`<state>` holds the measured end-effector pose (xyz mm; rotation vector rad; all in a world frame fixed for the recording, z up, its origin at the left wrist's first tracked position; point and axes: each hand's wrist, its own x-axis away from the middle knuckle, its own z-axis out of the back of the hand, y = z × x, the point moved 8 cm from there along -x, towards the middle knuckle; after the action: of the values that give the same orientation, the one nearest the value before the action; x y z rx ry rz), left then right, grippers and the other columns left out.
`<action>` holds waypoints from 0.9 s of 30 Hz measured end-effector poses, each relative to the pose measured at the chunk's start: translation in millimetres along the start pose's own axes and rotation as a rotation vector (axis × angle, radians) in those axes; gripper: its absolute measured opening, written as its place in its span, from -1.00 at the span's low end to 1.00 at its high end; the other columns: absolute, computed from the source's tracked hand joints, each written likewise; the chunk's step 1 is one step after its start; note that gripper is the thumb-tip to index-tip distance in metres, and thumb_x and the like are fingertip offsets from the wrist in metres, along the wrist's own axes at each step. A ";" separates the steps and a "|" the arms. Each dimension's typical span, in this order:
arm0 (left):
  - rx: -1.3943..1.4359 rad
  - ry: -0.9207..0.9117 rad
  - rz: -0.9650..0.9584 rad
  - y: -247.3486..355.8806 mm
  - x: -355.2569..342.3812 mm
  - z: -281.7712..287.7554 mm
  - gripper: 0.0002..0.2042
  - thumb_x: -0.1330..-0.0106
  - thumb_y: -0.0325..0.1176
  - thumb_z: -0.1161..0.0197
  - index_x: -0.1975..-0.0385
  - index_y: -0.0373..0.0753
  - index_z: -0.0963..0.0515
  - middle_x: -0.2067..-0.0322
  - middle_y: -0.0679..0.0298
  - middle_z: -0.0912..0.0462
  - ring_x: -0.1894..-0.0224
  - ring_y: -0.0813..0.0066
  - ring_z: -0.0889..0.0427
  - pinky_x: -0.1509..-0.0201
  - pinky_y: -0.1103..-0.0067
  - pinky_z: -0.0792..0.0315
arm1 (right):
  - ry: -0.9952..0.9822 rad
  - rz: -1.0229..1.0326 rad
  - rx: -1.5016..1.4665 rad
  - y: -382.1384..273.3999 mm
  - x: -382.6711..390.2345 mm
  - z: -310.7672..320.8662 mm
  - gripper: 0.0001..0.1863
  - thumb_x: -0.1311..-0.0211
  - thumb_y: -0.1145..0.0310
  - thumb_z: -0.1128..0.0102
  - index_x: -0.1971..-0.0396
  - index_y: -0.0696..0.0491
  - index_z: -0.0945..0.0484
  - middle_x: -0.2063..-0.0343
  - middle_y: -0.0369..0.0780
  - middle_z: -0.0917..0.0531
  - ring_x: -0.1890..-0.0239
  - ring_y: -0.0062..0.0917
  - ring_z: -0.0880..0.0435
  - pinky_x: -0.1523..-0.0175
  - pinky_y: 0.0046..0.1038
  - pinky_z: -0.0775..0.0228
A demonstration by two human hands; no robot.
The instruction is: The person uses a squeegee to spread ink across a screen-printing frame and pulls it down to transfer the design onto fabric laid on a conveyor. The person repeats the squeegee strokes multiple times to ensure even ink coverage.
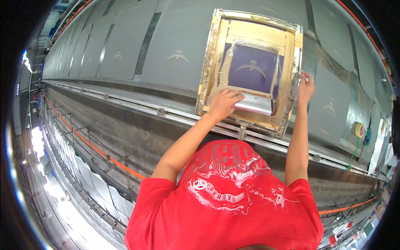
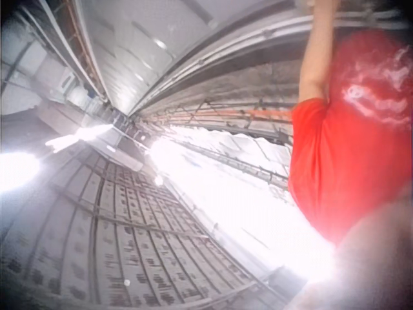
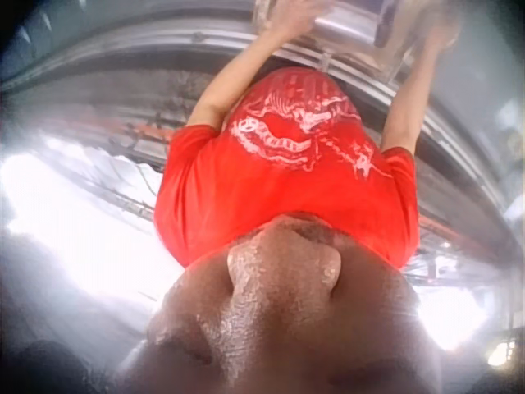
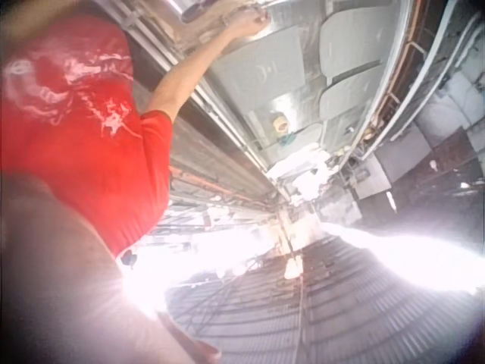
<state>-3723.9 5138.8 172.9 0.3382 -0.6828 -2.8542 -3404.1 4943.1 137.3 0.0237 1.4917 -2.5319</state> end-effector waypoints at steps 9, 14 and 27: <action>-0.115 -0.074 -0.004 -204.3 73.6 124.9 -0.48 0.03 -0.48 -0.35 -0.04 0.03 -0.64 -0.06 0.45 -0.66 -0.06 0.34 -0.57 -0.12 0.35 -0.47 | -0.032 -0.038 -0.226 -109.7 123.3 -220.8 -0.77 -0.45 0.21 -0.16 0.14 0.05 -0.66 0.53 -0.33 -0.51 0.49 -0.67 -0.32 0.36 -0.51 -0.24; -0.138 -0.131 0.055 -242.1 92.6 137.5 -0.45 0.04 -0.49 -0.37 -0.07 0.05 -0.63 -0.14 0.47 -0.64 -0.12 0.33 -0.57 -0.16 0.32 -0.46 | -0.081 -0.136 -0.042 -132.6 146.0 -247.3 -0.77 -0.44 0.21 -0.16 0.12 0.03 -0.66 0.57 -0.28 -0.50 0.52 -0.64 -0.34 0.36 -0.49 -0.27; -0.183 -0.140 -0.045 -269.3 126.4 146.4 -0.36 0.08 -0.50 -0.41 -0.14 0.06 -0.57 -0.20 0.43 -0.60 -0.18 0.36 -0.56 -0.09 0.36 -0.41 | -0.197 -0.105 0.249 -133.4 146.3 -262.1 -0.70 -0.42 0.14 -0.15 0.06 0.00 -0.68 0.32 -0.07 -0.67 0.36 -0.29 -0.60 0.18 -0.28 -0.44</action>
<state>-3917.6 5407.2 152.7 0.1288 -0.4360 -2.9758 -3594.7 5208.9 107.2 -0.2662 1.1276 -2.6960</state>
